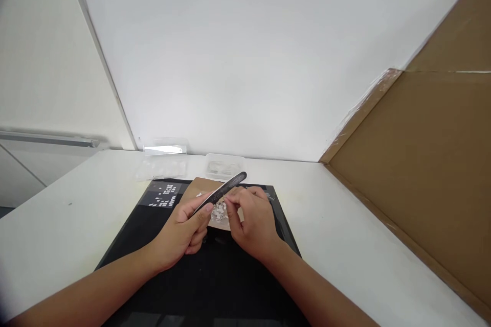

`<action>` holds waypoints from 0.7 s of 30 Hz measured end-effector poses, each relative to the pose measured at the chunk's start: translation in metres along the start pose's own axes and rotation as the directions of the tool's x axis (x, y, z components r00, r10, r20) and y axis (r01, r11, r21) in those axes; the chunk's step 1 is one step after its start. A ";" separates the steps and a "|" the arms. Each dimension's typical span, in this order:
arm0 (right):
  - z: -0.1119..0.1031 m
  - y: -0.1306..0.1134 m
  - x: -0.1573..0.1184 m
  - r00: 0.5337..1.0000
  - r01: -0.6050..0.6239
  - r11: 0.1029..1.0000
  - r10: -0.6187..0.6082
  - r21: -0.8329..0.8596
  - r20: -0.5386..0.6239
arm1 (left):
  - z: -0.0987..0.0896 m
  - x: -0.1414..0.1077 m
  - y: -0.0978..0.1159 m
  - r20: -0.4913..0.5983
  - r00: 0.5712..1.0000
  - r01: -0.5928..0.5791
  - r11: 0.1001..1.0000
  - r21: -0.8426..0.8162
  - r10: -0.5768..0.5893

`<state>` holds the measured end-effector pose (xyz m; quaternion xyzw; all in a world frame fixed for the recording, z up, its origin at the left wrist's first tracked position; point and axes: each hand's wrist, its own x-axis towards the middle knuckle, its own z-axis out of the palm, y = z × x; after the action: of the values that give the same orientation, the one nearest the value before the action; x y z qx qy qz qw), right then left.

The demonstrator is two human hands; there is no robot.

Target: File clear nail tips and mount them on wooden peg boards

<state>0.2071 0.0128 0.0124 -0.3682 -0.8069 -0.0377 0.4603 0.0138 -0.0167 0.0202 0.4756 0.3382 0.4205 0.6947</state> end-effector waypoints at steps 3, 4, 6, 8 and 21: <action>-0.001 0.005 0.002 0.995 -0.064 0.997 0.061 -0.035 -0.074 | 0.001 0.000 0.001 -0.005 1.000 0.011 1.000 -0.005 -0.011; -0.001 0.005 0.002 0.994 -0.072 0.997 0.068 -0.039 -0.084 | 0.001 0.000 0.001 -0.007 1.000 0.012 1.000 -0.005 -0.012; -0.001 0.006 0.002 0.993 -0.077 0.996 0.073 -0.034 -0.097 | 0.001 0.000 0.000 -0.005 1.000 0.009 1.000 -0.003 -0.009; -0.001 0.003 0.002 0.995 -0.059 0.998 0.058 -0.016 -0.075 | 0.000 0.001 -0.001 -0.002 1.000 0.004 1.000 0.003 -0.004; -0.002 0.006 0.002 0.990 -0.106 0.992 0.098 -0.071 -0.106 | 0.000 0.001 -0.001 -0.019 1.000 -0.009 0.998 0.056 0.010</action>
<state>0.2115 0.0172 0.0131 -0.4239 -0.7604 -0.0635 0.4879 0.0149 -0.0163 0.0190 0.4923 0.3543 0.4186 0.6759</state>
